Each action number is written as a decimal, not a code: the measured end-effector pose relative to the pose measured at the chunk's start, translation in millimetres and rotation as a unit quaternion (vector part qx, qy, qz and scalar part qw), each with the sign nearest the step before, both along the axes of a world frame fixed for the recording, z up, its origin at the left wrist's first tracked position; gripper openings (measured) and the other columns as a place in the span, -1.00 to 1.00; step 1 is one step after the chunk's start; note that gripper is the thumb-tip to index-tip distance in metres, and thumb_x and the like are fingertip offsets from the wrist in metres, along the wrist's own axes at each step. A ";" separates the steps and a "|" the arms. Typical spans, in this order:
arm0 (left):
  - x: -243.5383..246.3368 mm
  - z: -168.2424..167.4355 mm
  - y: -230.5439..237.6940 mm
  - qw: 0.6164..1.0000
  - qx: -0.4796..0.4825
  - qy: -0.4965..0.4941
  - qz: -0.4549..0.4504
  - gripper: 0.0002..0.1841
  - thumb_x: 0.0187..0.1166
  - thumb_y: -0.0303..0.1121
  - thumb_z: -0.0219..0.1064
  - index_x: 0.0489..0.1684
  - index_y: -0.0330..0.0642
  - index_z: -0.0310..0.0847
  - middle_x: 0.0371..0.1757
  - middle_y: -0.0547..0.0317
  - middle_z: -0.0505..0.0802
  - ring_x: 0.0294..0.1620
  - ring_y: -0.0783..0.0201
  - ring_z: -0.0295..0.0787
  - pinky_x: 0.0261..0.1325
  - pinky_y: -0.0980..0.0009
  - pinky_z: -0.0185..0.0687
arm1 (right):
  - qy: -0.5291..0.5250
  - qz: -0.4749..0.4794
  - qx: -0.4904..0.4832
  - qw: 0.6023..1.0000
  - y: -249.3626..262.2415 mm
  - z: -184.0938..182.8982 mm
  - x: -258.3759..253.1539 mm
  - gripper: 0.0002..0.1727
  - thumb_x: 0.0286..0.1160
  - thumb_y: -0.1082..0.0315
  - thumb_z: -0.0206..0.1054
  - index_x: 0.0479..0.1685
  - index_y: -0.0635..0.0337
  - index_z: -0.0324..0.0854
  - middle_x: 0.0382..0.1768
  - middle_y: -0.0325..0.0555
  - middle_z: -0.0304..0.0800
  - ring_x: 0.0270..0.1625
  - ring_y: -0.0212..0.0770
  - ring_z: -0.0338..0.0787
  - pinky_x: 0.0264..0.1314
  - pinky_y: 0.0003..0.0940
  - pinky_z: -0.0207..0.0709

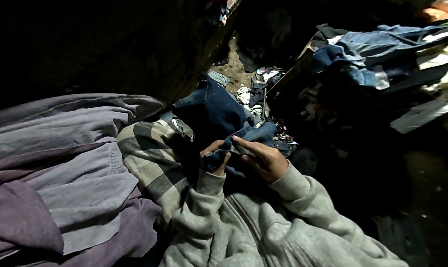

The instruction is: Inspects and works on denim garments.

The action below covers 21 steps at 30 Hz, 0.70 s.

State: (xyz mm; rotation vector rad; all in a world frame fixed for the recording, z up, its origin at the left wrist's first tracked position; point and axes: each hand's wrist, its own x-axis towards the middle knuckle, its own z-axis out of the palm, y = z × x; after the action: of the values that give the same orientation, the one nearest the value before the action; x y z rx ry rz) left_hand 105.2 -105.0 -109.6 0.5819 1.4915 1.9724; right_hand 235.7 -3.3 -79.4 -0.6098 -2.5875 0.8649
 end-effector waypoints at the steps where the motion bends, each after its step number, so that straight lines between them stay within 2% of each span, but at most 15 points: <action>1: -1.4 -1.1 -1.0 1.000 0.008 0.005 -0.012 -0.88 0.18 -0.76 0.39 -0.35 -0.53 0.75 -0.33 0.28 0.91 -0.21 0.69 0.77 0.01 0.69 0.68 | 0.002 0.001 -0.003 1.000 0.2 -0.5 0.0 -0.53 0.69 0.11 0.20 0.46 0.06 0.69 -0.24 0.12 0.86 -0.38 0.01 0.81 -0.35 -0.03 0.69; 5: -5.7 -2.2 -3.1 0.997 0.016 0.056 -0.046 -0.88 0.18 -0.72 0.42 -0.35 -0.60 0.74 -0.29 0.12 0.90 -0.17 0.63 0.78 0.04 0.67 0.68 | 0.002 -0.004 -0.014 1.000 -0.5 1.1 0.0 -0.56 0.68 0.14 0.22 0.42 0.07 0.72 -0.20 0.09 0.88 -0.32 0.01 0.85 -0.28 -0.02 0.72; 10: -1.1 -7.6 0.0 0.995 -0.002 0.098 -0.015 -0.87 0.26 -0.56 0.43 -0.39 -0.53 0.75 -0.35 0.22 0.88 -0.24 0.72 0.75 -0.04 0.71 0.67 | 0.012 -0.058 0.019 0.998 -8.6 -3.9 -13.6 -0.62 0.68 0.16 0.24 0.30 0.09 0.78 -0.25 0.10 0.86 -0.33 0.00 0.86 -0.31 -0.07 0.72; 12: -0.2 -6.6 0.6 0.995 -0.011 0.095 -0.001 -0.87 0.25 -0.56 0.43 -0.41 -0.52 0.75 -0.38 0.26 0.88 -0.26 0.75 0.74 -0.05 0.73 0.65 | 0.017 -0.057 0.009 0.998 -6.8 -5.4 -16.5 -0.62 0.67 0.16 0.25 0.30 0.10 0.78 -0.23 0.09 0.86 -0.31 0.00 0.86 -0.29 -0.06 0.72; 13: -0.2 -5.5 0.3 0.996 -0.016 0.085 -0.001 -0.87 0.24 -0.57 0.44 -0.39 -0.52 0.75 -0.37 0.26 0.88 -0.26 0.74 0.74 -0.05 0.73 0.65 | 0.018 -0.045 -0.006 0.999 -4.0 -5.7 -15.9 -0.61 0.68 0.16 0.25 0.31 0.11 0.77 -0.18 0.08 0.89 -0.25 -0.01 0.88 -0.21 -0.05 0.73; 15: 0.8 -1.4 0.9 0.999 -0.019 0.046 -0.003 -0.87 0.21 -0.66 0.42 -0.34 -0.56 0.73 -0.34 0.23 0.89 -0.24 0.71 0.75 -0.01 0.71 0.66 | 0.017 -0.015 -0.026 0.999 2.7 -3.8 -12.5 -0.60 0.68 0.15 0.24 0.33 0.12 0.75 -0.11 0.09 0.90 -0.19 0.01 0.90 -0.15 -0.01 0.75; 18: 1.7 1.7 0.7 0.999 -0.037 0.021 -0.004 -0.86 0.21 -0.72 0.37 -0.31 -0.59 0.73 -0.30 0.18 0.89 -0.20 0.68 0.75 0.04 0.69 0.65 | -0.011 0.001 -0.017 1.000 3.8 1.6 -4.9 -0.55 0.69 0.12 0.23 0.46 0.04 0.68 -0.14 0.13 0.88 -0.26 0.06 0.87 -0.24 0.04 0.73; 21: 0.8 2.8 0.3 0.999 -0.035 0.023 -0.007 -0.85 0.21 -0.72 0.38 -0.30 -0.61 0.74 -0.27 0.14 0.91 -0.15 0.67 0.77 0.09 0.68 0.65 | -0.024 -0.016 0.020 0.999 0.1 1.7 -0.5 -0.54 0.65 0.14 0.26 0.49 -0.03 0.67 -0.22 0.14 0.87 -0.38 0.07 0.84 -0.36 0.03 0.70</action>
State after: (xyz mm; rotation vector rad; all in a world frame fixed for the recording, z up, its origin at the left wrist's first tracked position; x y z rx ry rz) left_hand 106.0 -104.8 -106.7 0.6103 1.5730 1.9008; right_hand 235.3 -3.2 -77.7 -0.6660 -2.6230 0.7965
